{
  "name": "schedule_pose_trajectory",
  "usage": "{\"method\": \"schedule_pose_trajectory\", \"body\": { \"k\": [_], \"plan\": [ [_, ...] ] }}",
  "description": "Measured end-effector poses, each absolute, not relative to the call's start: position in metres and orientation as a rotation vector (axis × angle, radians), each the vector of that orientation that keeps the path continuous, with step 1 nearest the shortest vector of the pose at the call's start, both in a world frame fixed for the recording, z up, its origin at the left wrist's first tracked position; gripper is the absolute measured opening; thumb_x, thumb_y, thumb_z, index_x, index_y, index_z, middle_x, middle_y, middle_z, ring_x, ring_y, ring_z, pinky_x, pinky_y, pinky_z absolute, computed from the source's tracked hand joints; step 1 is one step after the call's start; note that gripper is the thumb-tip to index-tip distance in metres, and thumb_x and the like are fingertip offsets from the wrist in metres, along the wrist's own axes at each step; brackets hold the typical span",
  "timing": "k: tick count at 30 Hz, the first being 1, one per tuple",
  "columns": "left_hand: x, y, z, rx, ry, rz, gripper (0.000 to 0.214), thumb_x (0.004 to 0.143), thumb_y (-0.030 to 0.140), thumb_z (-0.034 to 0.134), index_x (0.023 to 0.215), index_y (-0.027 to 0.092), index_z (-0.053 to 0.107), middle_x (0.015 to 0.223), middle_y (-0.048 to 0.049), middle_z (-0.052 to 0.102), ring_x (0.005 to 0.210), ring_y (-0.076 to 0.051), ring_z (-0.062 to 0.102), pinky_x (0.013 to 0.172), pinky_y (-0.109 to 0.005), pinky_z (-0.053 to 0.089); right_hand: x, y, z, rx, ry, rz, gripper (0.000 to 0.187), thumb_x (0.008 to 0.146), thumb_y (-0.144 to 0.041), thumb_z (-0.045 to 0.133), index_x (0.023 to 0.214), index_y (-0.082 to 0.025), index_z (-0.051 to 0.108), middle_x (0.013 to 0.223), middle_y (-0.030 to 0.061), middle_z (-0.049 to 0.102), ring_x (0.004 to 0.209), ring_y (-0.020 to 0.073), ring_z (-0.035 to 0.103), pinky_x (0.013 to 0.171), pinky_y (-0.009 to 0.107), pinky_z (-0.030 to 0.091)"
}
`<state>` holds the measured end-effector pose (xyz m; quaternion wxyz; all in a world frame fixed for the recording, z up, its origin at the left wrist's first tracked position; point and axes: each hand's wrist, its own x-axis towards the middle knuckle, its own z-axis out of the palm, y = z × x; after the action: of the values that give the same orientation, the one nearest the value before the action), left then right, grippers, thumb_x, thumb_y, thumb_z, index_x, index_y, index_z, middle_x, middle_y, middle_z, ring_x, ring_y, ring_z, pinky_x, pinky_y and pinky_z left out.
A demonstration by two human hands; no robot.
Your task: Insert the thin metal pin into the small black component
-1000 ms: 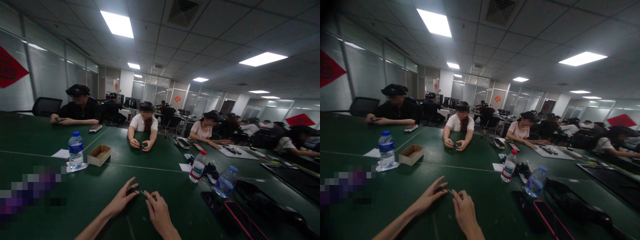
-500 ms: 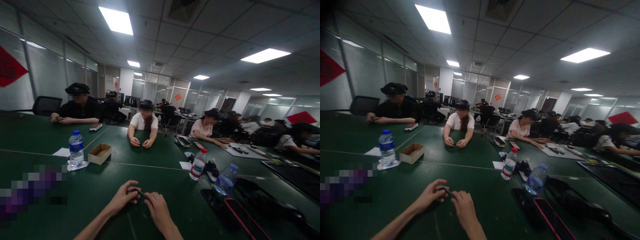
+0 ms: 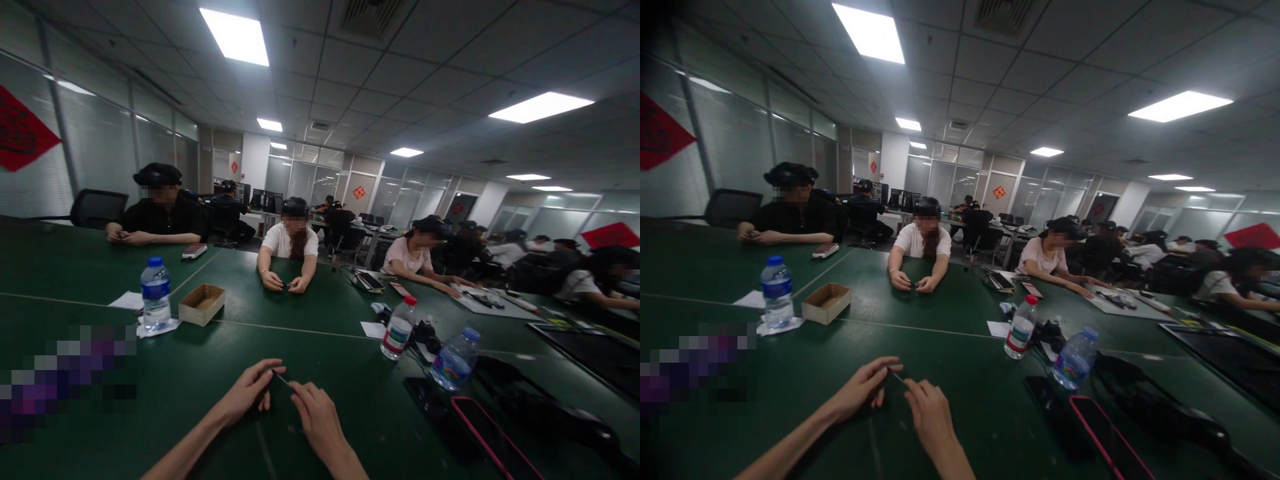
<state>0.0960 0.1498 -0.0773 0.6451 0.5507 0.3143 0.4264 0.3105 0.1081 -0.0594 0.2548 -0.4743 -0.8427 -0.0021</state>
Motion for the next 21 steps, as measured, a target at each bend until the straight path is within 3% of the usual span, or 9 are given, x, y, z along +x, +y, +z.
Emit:
{"method": "schedule_pose_trajectory", "body": {
  "k": [7, 13, 17, 21],
  "plan": [
    [0.0934, 0.1544, -0.0804, 1.28, 0.726, 0.98, 0.06, 0.081, 0.054, 0.058, 0.129, 0.02, 0.046, 0.129, -0.0153, 0.051, 0.06, -0.007, 0.05, 0.054, -0.022, 0.039, 0.3111, 0.1082, -0.0608, -1.274, -2.263, -0.032, 0.031, 0.099, -0.033, 0.034, 0.121, -0.028, 0.056, 0.095, 0.0038, 0.063, 0.077, 0.0152, 0.061, 0.065, 0.025, 0.046],
    [0.0973, 0.1541, -0.0769, 1.346, 0.76, 0.929, 0.054, 0.082, 0.057, 0.053, 0.113, 0.013, 0.054, 0.098, -0.0087, 0.061, 0.062, -0.009, 0.05, 0.056, -0.021, 0.037, 0.3133, 0.1096, -0.0663, -1.294, -2.269, -0.055, 0.031, 0.098, -0.033, 0.036, 0.122, -0.027, 0.055, 0.095, 0.004, 0.063, 0.077, 0.0151, 0.061, 0.068, 0.025, 0.045],
    [0.0986, 0.1511, -0.0751, 1.417, 0.815, 0.928, 0.05, 0.087, 0.058, 0.045, 0.107, 0.013, 0.055, 0.072, 0.0006, 0.052, 0.053, -0.007, 0.039, 0.048, -0.019, 0.026, 0.3135, 0.1094, -0.068, -1.3, -2.275, -0.041, 0.031, 0.098, -0.033, 0.037, 0.123, -0.027, 0.054, 0.095, 0.0037, 0.063, 0.078, 0.0147, 0.061, 0.07, 0.025, 0.045],
    [0.1002, 0.1485, -0.0742, 1.433, 0.855, 0.958, 0.05, 0.086, 0.06, 0.042, 0.1, 0.015, 0.057, 0.072, 0.0014, 0.047, 0.059, -0.009, 0.038, 0.053, -0.019, 0.028, 0.3124, 0.1087, -0.0657, -1.289, -2.273, -0.001, 0.031, 0.098, -0.034, 0.037, 0.122, -0.027, 0.055, 0.091, 0.0031, 0.062, 0.073, 0.0132, 0.061, 0.063, 0.022, 0.045]
  ]
}}
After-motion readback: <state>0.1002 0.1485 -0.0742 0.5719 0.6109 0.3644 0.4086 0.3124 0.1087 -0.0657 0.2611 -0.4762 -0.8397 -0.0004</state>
